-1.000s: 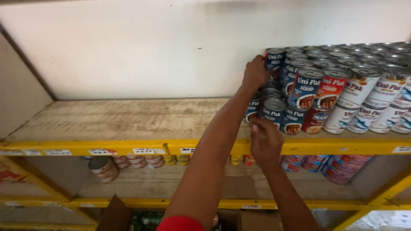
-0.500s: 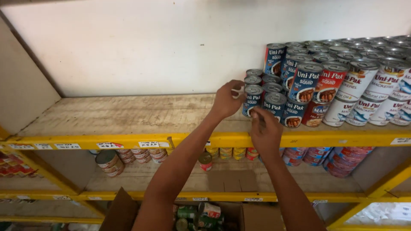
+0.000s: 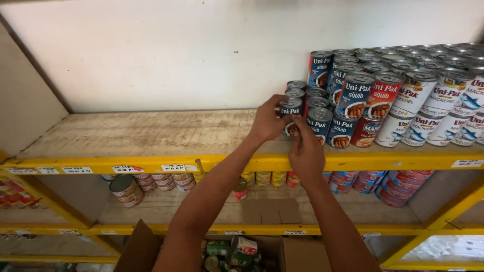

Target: Stocking canned goods from a cardboard box onto grocery store shelves.

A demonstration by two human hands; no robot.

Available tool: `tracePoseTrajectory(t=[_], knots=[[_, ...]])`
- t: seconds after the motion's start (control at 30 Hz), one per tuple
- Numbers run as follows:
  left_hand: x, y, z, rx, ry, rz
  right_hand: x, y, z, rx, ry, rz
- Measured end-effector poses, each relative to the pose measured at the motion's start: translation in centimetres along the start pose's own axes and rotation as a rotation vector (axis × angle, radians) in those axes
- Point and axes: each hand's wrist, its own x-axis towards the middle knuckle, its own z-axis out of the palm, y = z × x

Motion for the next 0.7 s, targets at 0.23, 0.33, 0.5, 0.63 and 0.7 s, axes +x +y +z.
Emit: tracePoseTrajectory(t=[0.23,0.33,0.5,0.63,0.7], knots=[[1.9,3.1,-2.5,-0.053,0.086,0.038,-0.2,-0.2,0.1,-0.037,0.019,-0.133],[3.9,3.4,-1.6,-0.018,0.146,0.128,-0.6,0.7,0.5,-0.096,0.021,-0.148],[7.6,4.9,1.7,-0.063,0.235,0.151,-0.8,0.8,0.7,-0.130,0.053,-0.193],[10.2,4.7,4.2,-0.035,0.231,0.165,-1.1,0.3,0.1,-0.048,0.054,-0.149],[11.3,4.4,5.3,0.027,0.247,0.205,-1.3,0.5,0.0,0.016,0.054,-0.144]])
